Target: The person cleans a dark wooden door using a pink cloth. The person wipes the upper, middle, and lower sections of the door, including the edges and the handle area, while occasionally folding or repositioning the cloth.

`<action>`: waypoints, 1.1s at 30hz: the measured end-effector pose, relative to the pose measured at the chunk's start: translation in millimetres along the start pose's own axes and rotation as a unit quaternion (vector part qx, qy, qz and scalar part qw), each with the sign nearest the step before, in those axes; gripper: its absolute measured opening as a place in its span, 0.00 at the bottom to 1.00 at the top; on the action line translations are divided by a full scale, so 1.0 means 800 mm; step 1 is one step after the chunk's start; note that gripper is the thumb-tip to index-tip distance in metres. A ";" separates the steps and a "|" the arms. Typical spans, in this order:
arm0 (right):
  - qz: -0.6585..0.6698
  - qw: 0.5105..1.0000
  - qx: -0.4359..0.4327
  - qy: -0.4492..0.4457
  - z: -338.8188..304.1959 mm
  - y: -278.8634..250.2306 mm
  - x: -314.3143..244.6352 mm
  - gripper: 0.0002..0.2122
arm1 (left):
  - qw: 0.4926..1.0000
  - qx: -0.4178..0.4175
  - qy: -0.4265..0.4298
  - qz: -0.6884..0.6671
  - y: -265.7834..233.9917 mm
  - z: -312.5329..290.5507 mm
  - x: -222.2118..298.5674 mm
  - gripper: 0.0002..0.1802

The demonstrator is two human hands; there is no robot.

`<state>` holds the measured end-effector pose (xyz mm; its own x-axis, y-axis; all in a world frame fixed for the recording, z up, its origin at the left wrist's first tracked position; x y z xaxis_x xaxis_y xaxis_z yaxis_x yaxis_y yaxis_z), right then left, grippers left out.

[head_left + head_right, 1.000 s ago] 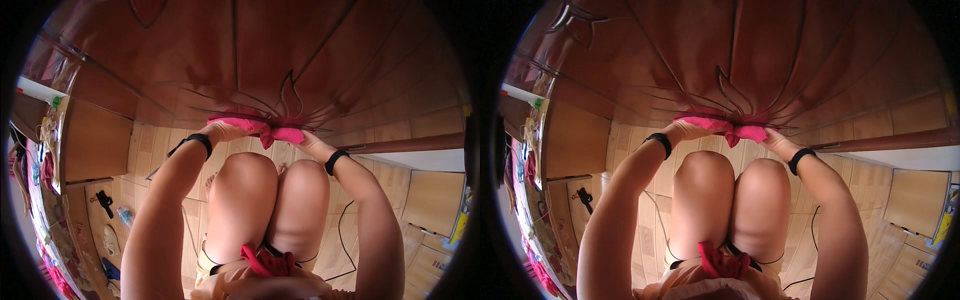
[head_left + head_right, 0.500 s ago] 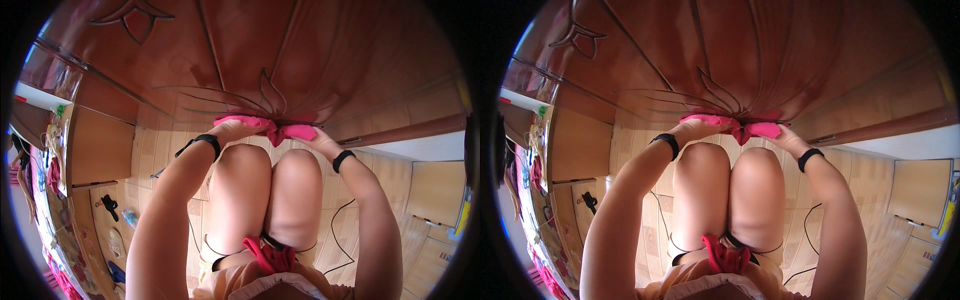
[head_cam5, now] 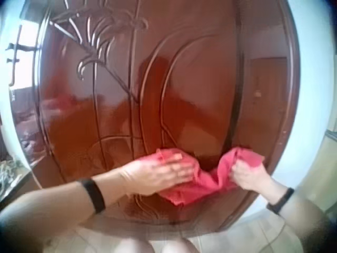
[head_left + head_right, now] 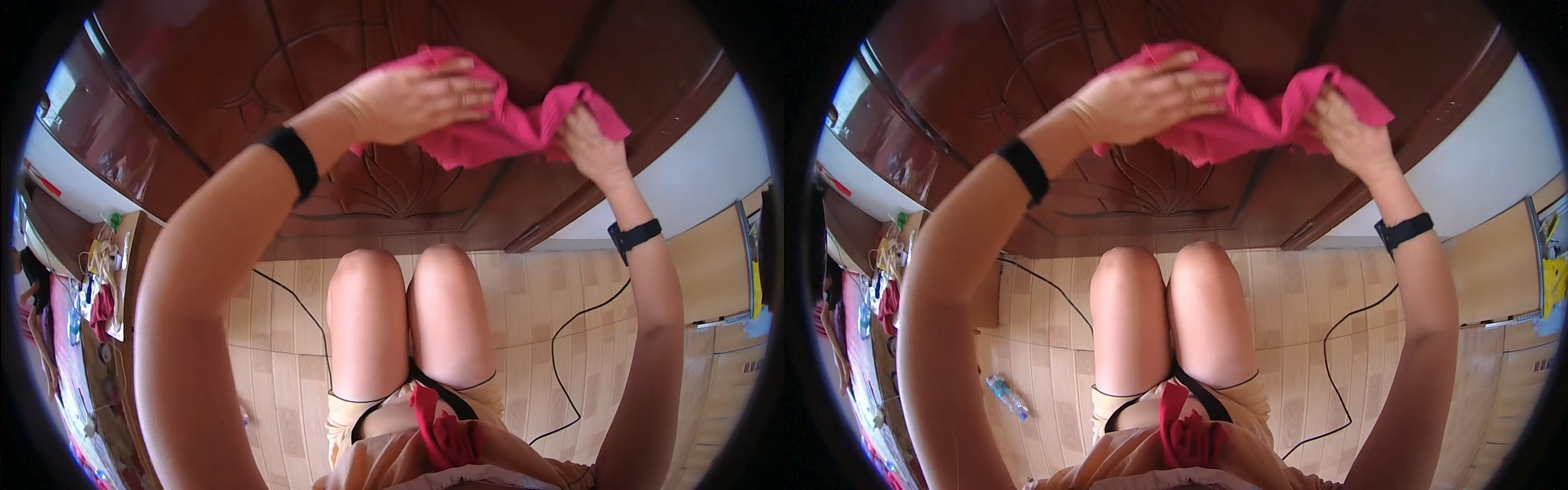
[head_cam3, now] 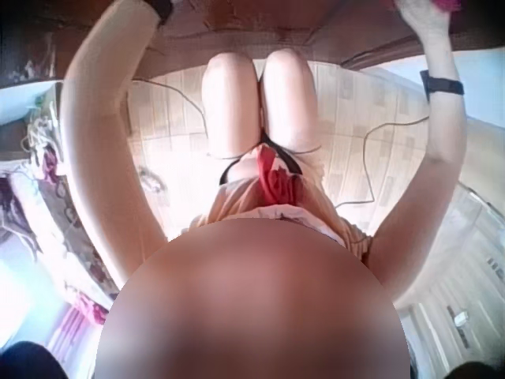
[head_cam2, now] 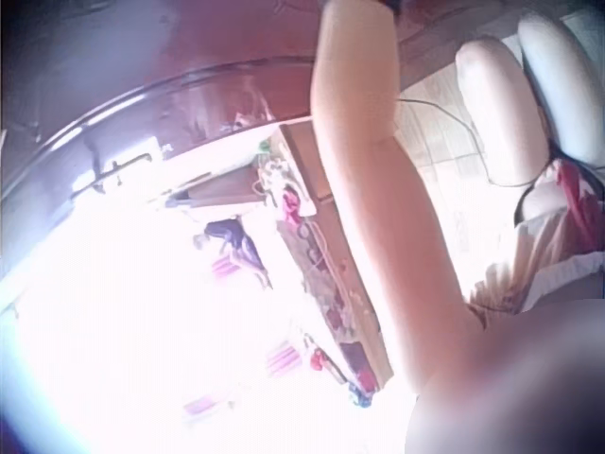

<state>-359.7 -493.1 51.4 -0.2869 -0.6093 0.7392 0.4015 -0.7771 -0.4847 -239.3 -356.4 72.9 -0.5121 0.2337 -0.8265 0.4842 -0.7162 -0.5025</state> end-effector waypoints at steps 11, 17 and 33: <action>-0.018 0.967 0.225 0.119 0.221 -0.222 0.109 0.25 | 0.970 0.033 -0.183 0.159 -0.175 -0.072 -0.214 0.31; 0.007 0.956 0.283 0.075 0.346 -0.282 0.073 0.25 | 0.906 0.086 -0.396 0.125 -0.209 -0.197 -0.288 0.29; 0.107 0.955 0.255 -0.106 0.467 -0.238 -0.184 0.24 | 0.698 0.061 -0.711 0.054 -0.074 -0.452 -0.150 0.46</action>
Point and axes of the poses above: each hand's wrist, its own z-axis towards the middle knuckle, its own y-axis out of the palm, x = y × z, the point moved 10 cm from there along z, towards the middle knuckle, and after that the axes turned 1 degree about -y, right-handed, at the moved point
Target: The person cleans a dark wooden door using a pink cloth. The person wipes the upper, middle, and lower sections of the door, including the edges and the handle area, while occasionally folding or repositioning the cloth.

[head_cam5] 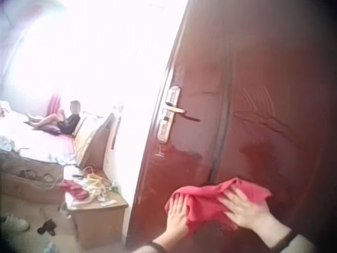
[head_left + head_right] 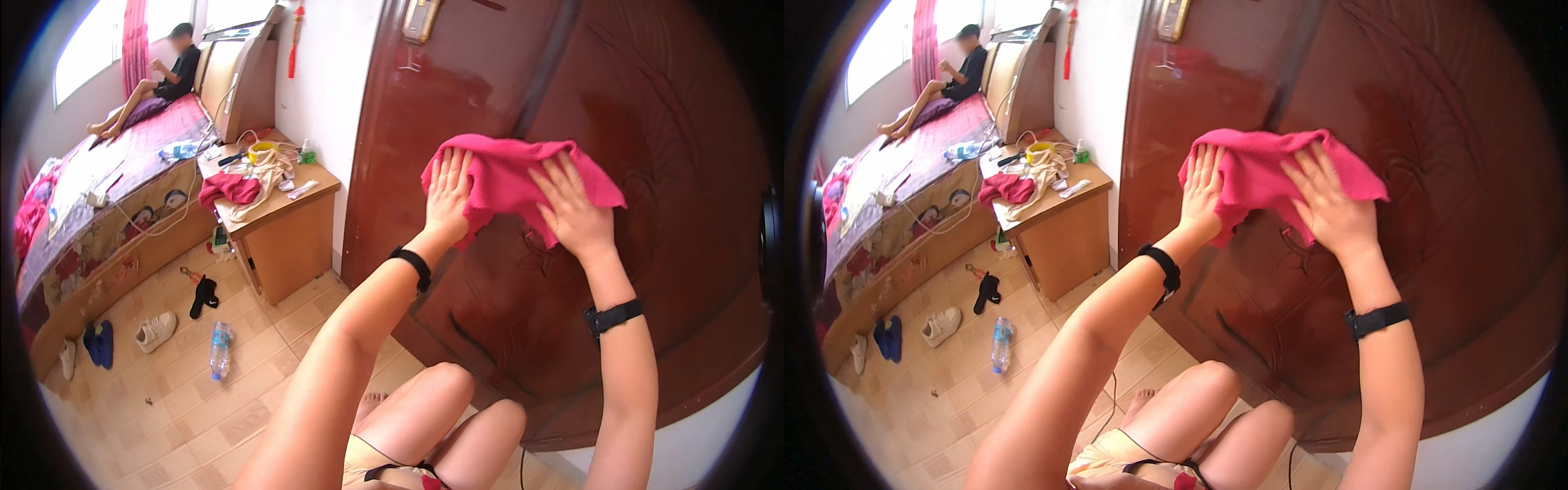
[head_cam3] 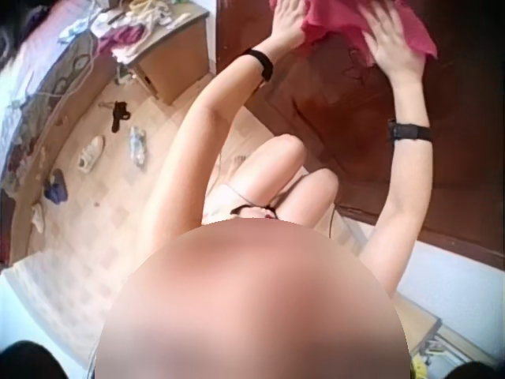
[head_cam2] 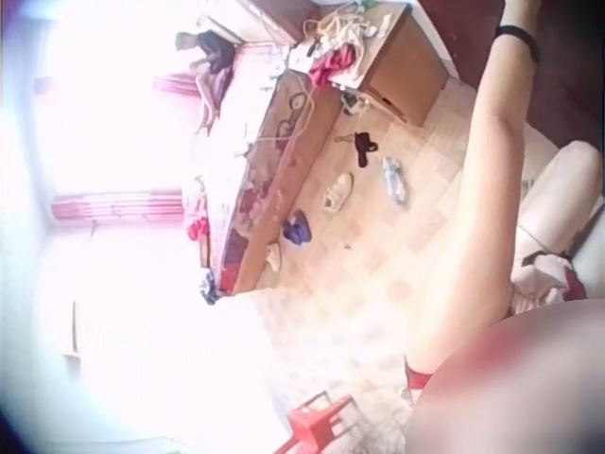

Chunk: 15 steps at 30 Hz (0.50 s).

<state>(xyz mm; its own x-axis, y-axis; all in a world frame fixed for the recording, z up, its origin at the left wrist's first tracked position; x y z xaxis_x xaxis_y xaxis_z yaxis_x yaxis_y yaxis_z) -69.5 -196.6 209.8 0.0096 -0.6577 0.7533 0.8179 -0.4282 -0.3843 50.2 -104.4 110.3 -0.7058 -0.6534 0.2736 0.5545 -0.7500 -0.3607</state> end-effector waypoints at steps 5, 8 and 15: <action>-0.051 0.995 0.062 0.054 0.087 -0.014 0.021 0.22 | 0.997 0.063 -0.039 -0.023 -0.038 0.076 -0.008 0.49; -0.049 0.991 0.109 0.060 0.136 -0.008 0.000 0.22 | 0.992 0.093 -0.082 -0.033 -0.056 0.105 -0.055 0.54; 0.015 0.989 0.095 0.112 0.192 0.039 -0.051 0.22 | 0.969 0.174 -0.166 -0.045 -0.057 0.108 -0.133 0.56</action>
Point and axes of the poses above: each hand's wrist, its own z-axis towards the middle knuckle, its own y-axis out of the palm, x = y × z, the point moved 10 cm from there along z, towards the middle knuckle, and after that the axes turned 1 degree about -y, right-handed, at the moved point
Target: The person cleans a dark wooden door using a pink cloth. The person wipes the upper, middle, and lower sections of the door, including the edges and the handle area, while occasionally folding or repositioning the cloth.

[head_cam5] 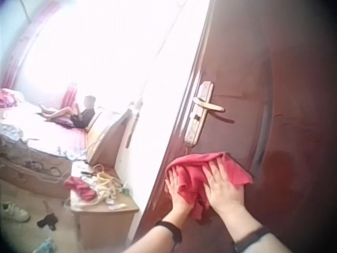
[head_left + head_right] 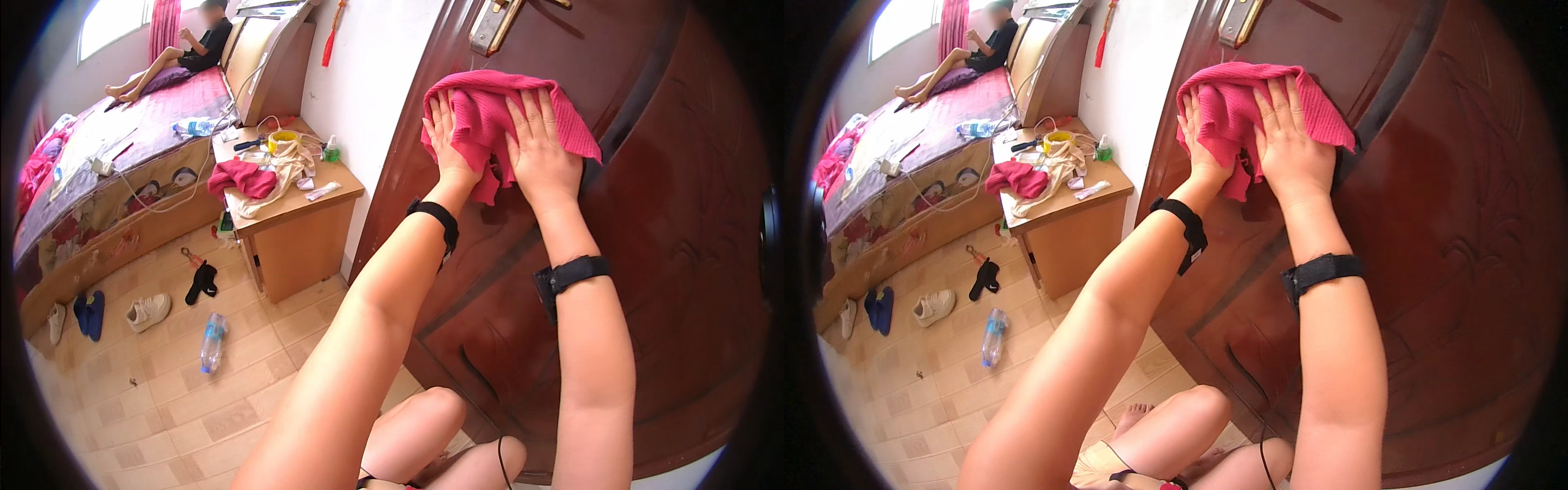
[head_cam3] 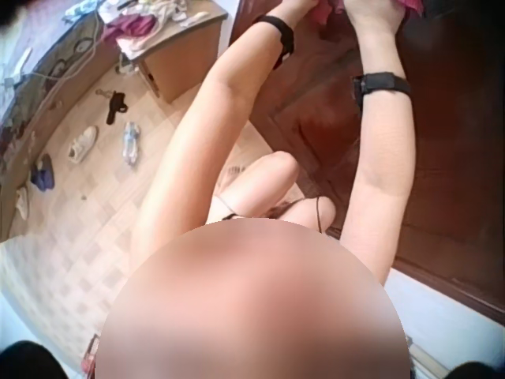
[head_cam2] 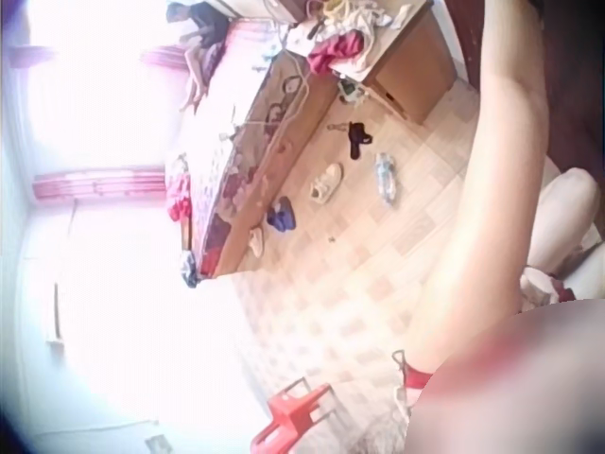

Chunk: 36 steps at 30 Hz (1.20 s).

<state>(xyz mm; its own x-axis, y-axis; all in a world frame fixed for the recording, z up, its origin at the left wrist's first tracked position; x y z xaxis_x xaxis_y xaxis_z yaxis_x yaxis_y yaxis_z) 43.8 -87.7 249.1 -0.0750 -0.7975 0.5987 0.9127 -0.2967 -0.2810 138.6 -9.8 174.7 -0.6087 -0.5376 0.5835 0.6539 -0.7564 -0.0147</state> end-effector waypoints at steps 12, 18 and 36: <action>0.263 0.949 -0.161 -0.068 -0.205 0.093 -0.149 0.24 | 0.954 -0.241 -0.176 0.008 0.025 -0.244 -0.164 0.51; 0.268 0.957 -0.105 -0.035 -0.215 0.037 -0.056 0.18 | 0.924 -0.364 -0.093 0.066 0.032 -0.209 -0.039 0.44; -0.221 0.971 -0.077 0.045 -0.332 -0.156 0.219 0.27 | 0.845 -0.095 0.506 -0.146 -0.015 -0.230 0.299 0.27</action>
Point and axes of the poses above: each hand's wrist, its own z-axis towards the middle knuckle, its own y-axis out of the palm, x = y × z, the point moved 10 cm from there along z, towards the middle knuckle, and after that the axes turned 1 degree about -y, right-handed, at the moved point
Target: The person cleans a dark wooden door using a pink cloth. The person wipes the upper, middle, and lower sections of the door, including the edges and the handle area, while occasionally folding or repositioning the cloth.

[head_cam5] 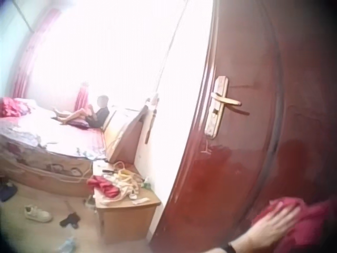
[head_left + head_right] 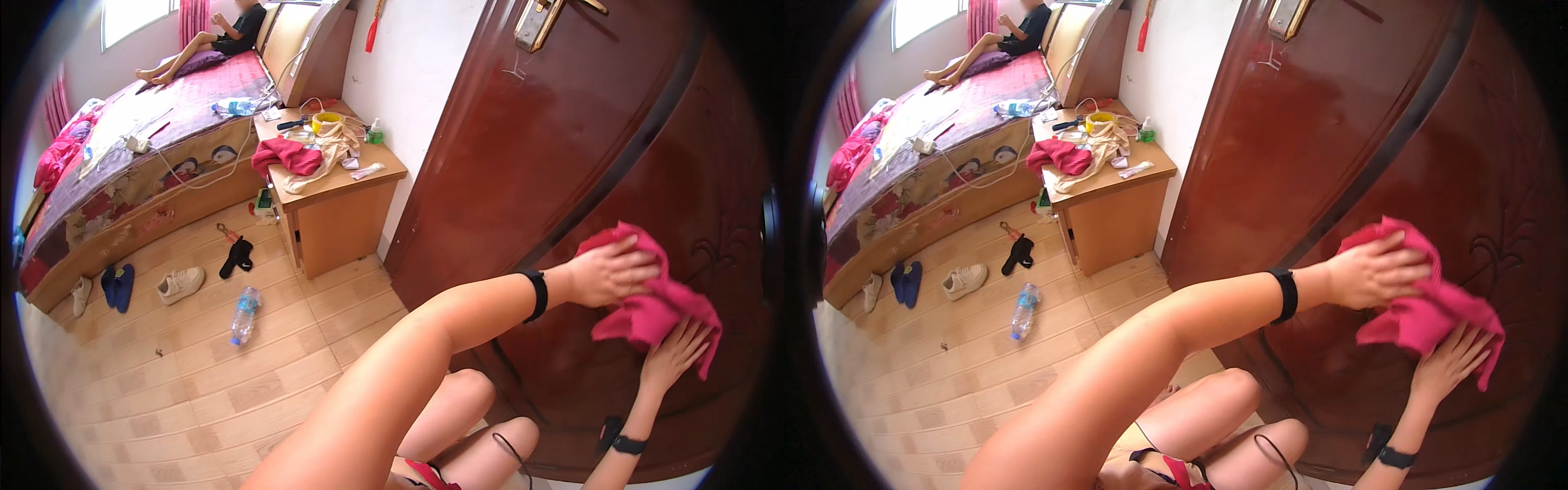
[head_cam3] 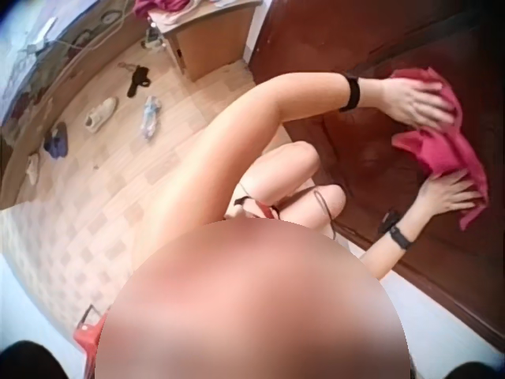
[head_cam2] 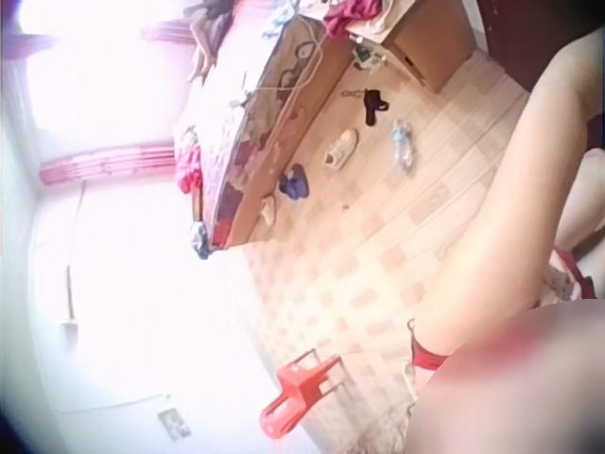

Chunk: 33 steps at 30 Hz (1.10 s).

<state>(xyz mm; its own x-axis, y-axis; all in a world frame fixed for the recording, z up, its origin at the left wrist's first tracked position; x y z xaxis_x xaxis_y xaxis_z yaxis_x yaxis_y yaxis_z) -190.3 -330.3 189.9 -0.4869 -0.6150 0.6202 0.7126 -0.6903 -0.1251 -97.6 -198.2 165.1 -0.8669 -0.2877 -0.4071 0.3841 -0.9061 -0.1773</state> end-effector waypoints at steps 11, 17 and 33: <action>-0.066 0.913 -0.401 0.036 -0.028 0.046 -0.007 0.26 | 0.988 -0.074 0.134 0.035 0.006 -0.042 -0.023 0.23; -0.040 0.993 0.108 -0.008 0.112 -0.035 0.035 0.27 | 0.988 0.089 -0.125 -0.011 -0.023 0.086 -0.106 0.24; -0.133 0.990 0.011 0.049 0.216 -0.005 -0.014 0.25 | 0.976 0.109 -0.186 0.030 -0.036 0.122 -0.145 0.27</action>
<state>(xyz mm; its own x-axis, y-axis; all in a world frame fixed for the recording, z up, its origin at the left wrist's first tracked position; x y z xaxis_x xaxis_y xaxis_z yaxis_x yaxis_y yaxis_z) -100.6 -255.2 317.3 -0.7046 -0.4483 0.5501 0.5632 -0.8249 0.0490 -39.0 -169.0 304.9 -0.9162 -0.3978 -0.0493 0.3956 -0.9172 0.0475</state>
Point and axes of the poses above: each hand's wrist, its own z-axis towards the middle knuckle, its own y-axis out of the palm, x = y × z, the point moved 10 cm from there along z, towards the middle knuckle, and after that the axes turned 1 degree about -y, right-handed, at the moved point
